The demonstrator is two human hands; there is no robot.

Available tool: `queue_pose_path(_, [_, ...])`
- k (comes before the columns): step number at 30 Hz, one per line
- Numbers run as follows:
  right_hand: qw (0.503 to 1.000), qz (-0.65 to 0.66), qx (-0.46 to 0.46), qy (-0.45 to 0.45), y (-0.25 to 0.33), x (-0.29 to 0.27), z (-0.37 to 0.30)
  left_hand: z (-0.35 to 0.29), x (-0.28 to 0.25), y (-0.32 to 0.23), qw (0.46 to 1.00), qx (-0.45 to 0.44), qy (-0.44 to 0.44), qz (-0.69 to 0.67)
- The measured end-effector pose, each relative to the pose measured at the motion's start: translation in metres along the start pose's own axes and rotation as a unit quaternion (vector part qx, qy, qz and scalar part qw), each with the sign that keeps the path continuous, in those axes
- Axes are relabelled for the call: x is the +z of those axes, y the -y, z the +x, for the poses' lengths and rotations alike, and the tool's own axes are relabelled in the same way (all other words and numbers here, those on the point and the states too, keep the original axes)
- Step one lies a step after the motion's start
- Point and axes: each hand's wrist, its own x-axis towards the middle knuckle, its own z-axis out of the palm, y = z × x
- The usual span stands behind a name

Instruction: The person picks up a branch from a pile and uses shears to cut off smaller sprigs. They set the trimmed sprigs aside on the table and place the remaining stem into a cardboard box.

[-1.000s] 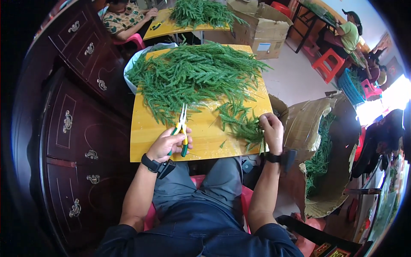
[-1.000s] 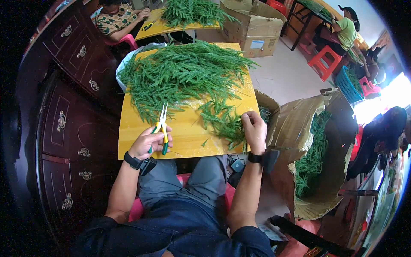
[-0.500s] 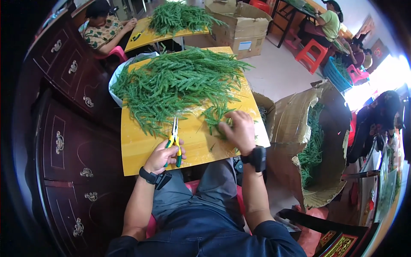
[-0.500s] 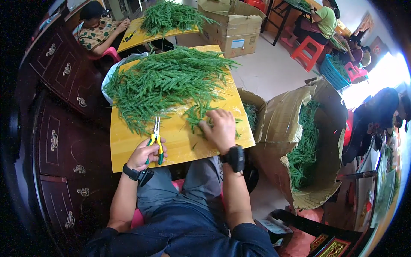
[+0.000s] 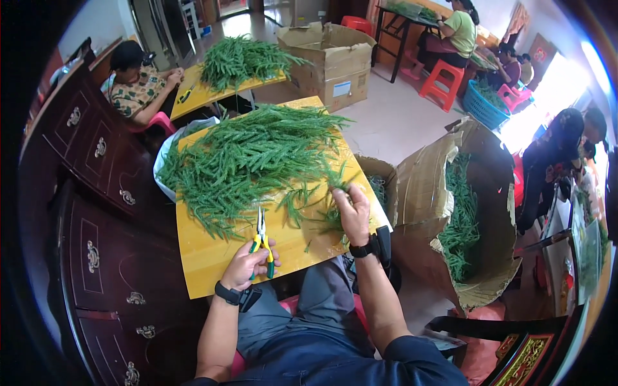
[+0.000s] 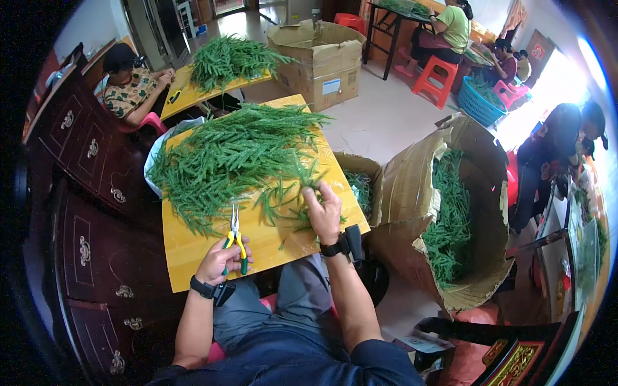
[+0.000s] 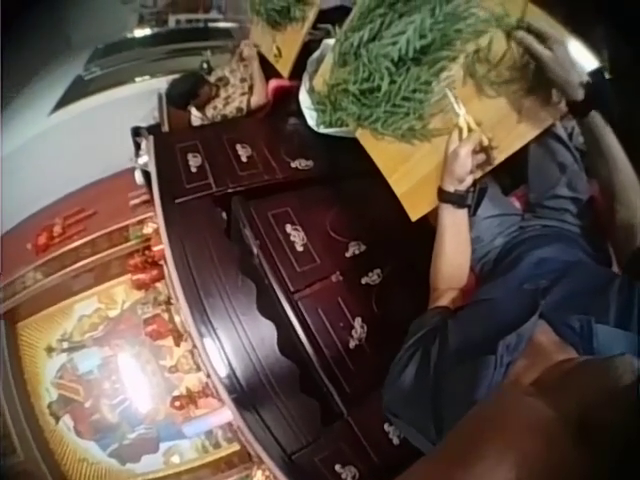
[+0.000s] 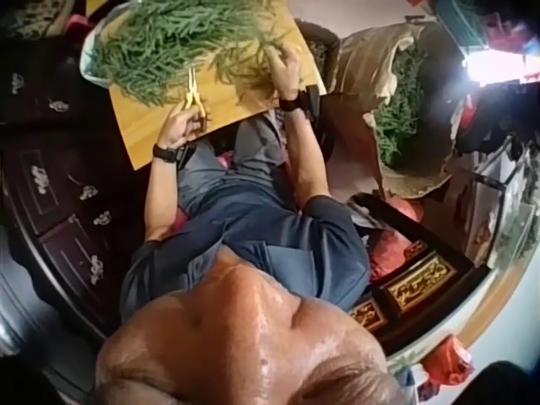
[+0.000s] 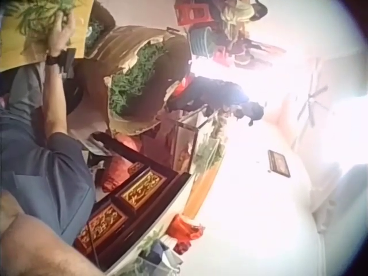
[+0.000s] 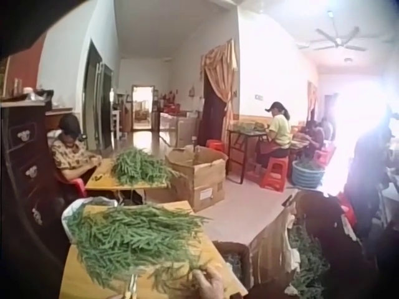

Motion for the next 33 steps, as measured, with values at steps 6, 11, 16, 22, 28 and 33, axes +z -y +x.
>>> queue_pose_path(6, [0.908, 0.413, 0.06, -0.048, 0.03, -0.004, -0.001, -0.009, 0.027, -0.013, 0.997, 0.022, 0.033, 0.068])
queue_pose_path(11, [0.839, 0.542, 0.041, 0.005, 0.011, -0.002, -0.002, -0.011, 0.047, -0.025, 0.978, 0.111, 0.092, 0.15])
queue_pose_path(16, [0.801, 0.585, 0.119, 0.053, 0.006, 0.013, -0.011, -0.011, 0.058, -0.039, 0.959, 0.165, 0.074, 0.22])
queue_pose_path(22, [0.868, 0.457, 0.181, 0.066, 0.026, 0.017, -0.013, -0.017, 0.064, -0.062, 0.816, 0.264, -0.084, 0.508])
queue_pose_path(28, [0.897, 0.383, 0.2, 0.093, 0.029, 0.019, -0.014, -0.016, 0.065, -0.069, 0.733, 0.257, -0.136, 0.615])
queue_pose_path(33, [0.917, 0.342, 0.179, 0.102, 0.026, 0.02, -0.015, -0.016, 0.059, -0.067, 0.738, 0.294, -0.118, 0.596])
